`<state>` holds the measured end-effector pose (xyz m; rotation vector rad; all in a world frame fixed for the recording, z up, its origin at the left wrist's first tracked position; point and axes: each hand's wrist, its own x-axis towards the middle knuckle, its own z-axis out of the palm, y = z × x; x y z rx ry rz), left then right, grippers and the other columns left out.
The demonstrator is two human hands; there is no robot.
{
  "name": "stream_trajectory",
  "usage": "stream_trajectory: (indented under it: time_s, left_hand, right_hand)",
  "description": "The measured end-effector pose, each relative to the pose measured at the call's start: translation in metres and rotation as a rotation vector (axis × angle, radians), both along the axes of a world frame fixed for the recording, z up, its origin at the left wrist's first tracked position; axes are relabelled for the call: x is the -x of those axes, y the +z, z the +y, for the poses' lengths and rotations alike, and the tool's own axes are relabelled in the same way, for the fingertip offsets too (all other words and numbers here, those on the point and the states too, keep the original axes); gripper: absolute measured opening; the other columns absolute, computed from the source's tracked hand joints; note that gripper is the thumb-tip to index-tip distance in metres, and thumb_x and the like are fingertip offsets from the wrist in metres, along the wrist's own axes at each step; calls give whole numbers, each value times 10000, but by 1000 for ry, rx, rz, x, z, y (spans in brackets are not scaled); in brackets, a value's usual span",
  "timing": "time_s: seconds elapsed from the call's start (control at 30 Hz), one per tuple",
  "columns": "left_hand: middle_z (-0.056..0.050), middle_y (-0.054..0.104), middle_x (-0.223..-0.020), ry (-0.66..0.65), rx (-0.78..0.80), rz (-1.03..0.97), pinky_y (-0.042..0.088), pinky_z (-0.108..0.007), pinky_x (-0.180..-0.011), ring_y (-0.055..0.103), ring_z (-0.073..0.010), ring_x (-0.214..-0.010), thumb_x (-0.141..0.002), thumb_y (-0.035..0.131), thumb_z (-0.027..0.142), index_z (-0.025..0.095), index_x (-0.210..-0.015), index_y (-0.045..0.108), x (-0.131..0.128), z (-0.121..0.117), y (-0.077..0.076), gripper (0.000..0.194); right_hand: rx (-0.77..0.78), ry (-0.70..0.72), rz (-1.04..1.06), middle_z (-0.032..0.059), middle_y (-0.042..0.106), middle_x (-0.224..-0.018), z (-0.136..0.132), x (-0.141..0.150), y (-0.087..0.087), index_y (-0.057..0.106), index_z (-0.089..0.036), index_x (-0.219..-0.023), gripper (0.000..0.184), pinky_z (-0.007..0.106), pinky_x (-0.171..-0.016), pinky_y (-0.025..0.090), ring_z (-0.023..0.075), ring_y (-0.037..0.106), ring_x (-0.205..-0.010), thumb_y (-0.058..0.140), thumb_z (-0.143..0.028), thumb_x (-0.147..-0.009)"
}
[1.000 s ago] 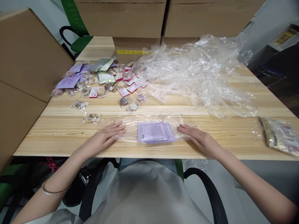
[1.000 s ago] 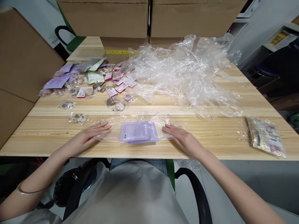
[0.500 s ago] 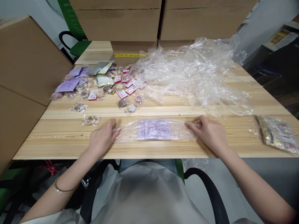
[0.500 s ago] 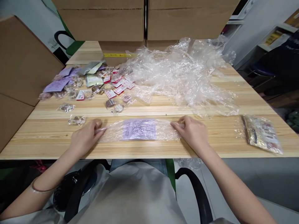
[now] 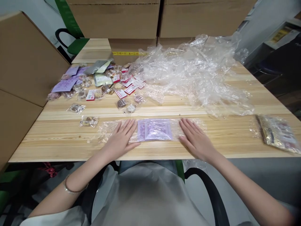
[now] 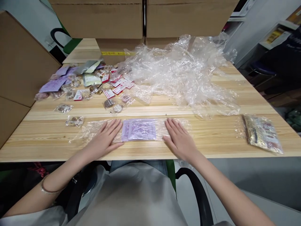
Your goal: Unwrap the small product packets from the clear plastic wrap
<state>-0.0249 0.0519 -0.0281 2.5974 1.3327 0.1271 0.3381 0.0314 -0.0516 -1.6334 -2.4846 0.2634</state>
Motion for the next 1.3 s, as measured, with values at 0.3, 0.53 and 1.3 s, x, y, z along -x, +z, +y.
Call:
stream_trajectory:
  time_s: [0.3,0.53,1.3]
  left_hand:
    - [-175,394,-1568,40,-17,-2,272,-493,-1231,329,-256,-1482,-922,354,130,88,-1513,372,32,-1,-1,593]
    - [-129,364,-1596,203,-464,23,131,-651,-1227,105,-305,-1530,-950,363,46,197,-1436,488,23,-2,40,524]
    - [-288,312,-1571,39,-118,-156,240,-501,-1232,230,-322,-1506,-1030,350,413,-44,-1500,284,-121,3,-15,659]
  right_hand:
    - [-108,133,73,105,202,-1644,-6,93,19,110,-184,-1618,754,553,-1240,171,294,135,-1528,351,-552,-1005]
    - [-47,202,93,101,214,-1643,-5,104,8,255,-145,-1583,681,511,-1239,197,267,142,-1532,337,-522,-1021]
    - [-462,-146,-90,229,696,-1187,-85,37,9,647,-13,-1201,421,481,-934,523,362,643,-1141,503,-344,-985]
